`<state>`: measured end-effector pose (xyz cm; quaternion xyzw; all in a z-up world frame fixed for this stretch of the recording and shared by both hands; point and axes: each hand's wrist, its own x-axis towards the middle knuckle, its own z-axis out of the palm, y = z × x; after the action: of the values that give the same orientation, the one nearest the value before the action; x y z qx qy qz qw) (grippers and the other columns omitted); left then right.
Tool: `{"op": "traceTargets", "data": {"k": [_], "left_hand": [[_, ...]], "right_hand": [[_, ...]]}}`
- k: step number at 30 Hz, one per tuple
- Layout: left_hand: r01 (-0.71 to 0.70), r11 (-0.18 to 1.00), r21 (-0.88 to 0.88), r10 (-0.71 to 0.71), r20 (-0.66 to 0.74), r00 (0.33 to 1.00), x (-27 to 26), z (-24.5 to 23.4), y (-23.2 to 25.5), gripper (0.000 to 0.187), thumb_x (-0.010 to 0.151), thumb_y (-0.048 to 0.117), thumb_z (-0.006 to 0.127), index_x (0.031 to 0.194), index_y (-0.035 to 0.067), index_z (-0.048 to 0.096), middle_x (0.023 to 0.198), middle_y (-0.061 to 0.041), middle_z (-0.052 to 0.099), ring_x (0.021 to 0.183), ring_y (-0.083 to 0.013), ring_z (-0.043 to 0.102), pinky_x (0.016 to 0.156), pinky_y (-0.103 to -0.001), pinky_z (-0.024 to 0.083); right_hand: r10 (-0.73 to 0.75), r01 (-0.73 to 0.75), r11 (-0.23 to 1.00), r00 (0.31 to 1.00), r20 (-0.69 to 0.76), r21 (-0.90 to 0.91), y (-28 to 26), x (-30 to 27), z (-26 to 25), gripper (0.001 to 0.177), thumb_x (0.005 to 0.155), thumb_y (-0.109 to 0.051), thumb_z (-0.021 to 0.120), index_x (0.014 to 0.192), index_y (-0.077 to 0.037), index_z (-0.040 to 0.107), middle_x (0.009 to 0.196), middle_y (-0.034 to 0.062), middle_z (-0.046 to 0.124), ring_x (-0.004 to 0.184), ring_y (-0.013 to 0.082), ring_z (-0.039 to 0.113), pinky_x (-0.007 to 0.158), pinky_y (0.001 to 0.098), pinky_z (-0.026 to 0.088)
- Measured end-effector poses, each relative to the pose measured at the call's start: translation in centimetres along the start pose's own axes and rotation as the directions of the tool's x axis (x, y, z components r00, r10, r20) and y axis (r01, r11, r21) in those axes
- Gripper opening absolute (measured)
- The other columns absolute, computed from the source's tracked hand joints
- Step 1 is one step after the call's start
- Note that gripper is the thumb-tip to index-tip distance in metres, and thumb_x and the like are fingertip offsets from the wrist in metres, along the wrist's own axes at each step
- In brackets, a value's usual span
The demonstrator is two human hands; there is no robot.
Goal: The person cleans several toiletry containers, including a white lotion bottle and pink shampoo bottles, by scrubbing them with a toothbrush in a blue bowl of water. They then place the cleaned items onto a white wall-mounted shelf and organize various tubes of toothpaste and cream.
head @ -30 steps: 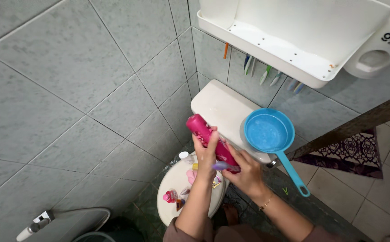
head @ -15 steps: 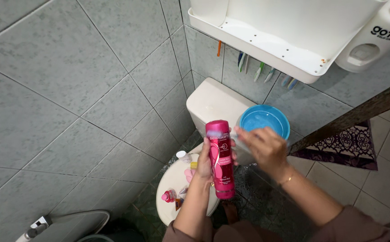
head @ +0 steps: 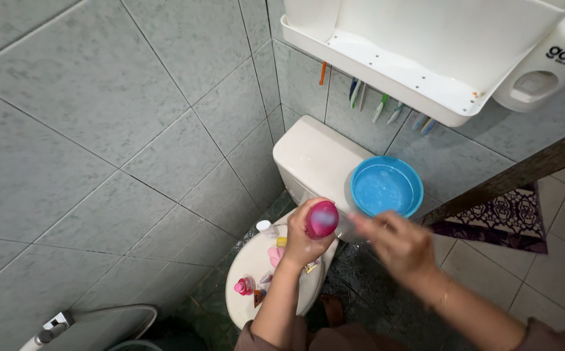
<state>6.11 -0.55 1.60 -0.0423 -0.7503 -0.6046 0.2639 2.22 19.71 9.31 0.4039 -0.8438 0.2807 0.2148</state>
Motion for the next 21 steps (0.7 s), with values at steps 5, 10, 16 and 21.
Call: {"op": "traceTargets", "data": {"k": [5, 10, 16, 21], "left_hand": [[-0.017, 1.0, 0.01, 0.017, -0.002, 1.0, 0.3, -0.1, 0.8, 0.048, 0.07, 0.001, 0.082, 0.115, 0.005, 0.066, 0.107, -0.012, 0.074, 0.099, -0.0268, 0.075, 0.091, -0.035, 0.059], [-0.062, 0.993, 0.105, 0.059, 0.029, 0.998, 0.4, 0.5, 0.7, 0.049, 0.065, 0.003, 0.082, 0.113, 0.005, 0.068, 0.107, -0.012, 0.074, 0.101, -0.0279, 0.073, 0.09, -0.035, 0.058], [0.079, 0.846, -0.527, -0.155, -0.101, 0.983, -0.8, 1.9, -1.4, 0.049, 0.082, 0.016, 0.083, 0.123, 0.004, 0.058, 0.104, -0.01, 0.069, 0.085, -0.0231, 0.065, 0.077, -0.038, 0.053], [-0.204, 0.513, -0.834, -0.237, -0.366, 0.9, -0.1, 2.1, -3.8, 0.083, 0.083, 0.059, 0.079, 0.137, 0.007, 0.044, 0.12, -0.005, 0.056, 0.112, -0.0204, 0.06, 0.099, -0.043, 0.054]], "right_hand": [[-0.059, 0.059, 0.998, 0.998, 0.026, 0.008, 1.0, -1.0, 0.8, 0.034, 0.085, -0.019, 0.075, 0.118, -0.028, 0.076, 0.076, 0.0021, 0.071, 0.051, 0.0126, 0.062, 0.041, 0.0261, 0.052], [-0.034, 0.034, 0.999, 0.999, -0.002, 0.005, 1.4, -1.6, 1.1, 0.031, 0.087, -0.01, 0.072, 0.115, -0.022, 0.075, 0.079, 0.0039, 0.07, 0.058, 0.0153, 0.065, 0.045, 0.0311, 0.052], [0.241, -0.227, 0.94, 0.97, -0.025, 0.254, 0.8, -1.1, 3.0, 0.038, 0.092, 0.0, 0.068, 0.127, -0.015, 0.073, 0.09, 0.0087, 0.067, 0.071, 0.0165, 0.068, 0.062, 0.0311, 0.055], [0.5, -0.538, 0.797, 0.843, 0.2, 0.274, -0.9, -1.6, 6.0, 0.039, 0.09, -0.004, 0.07, 0.127, -0.017, 0.072, 0.087, 0.0076, 0.068, 0.064, 0.021, 0.065, 0.055, 0.0338, 0.055]]}}
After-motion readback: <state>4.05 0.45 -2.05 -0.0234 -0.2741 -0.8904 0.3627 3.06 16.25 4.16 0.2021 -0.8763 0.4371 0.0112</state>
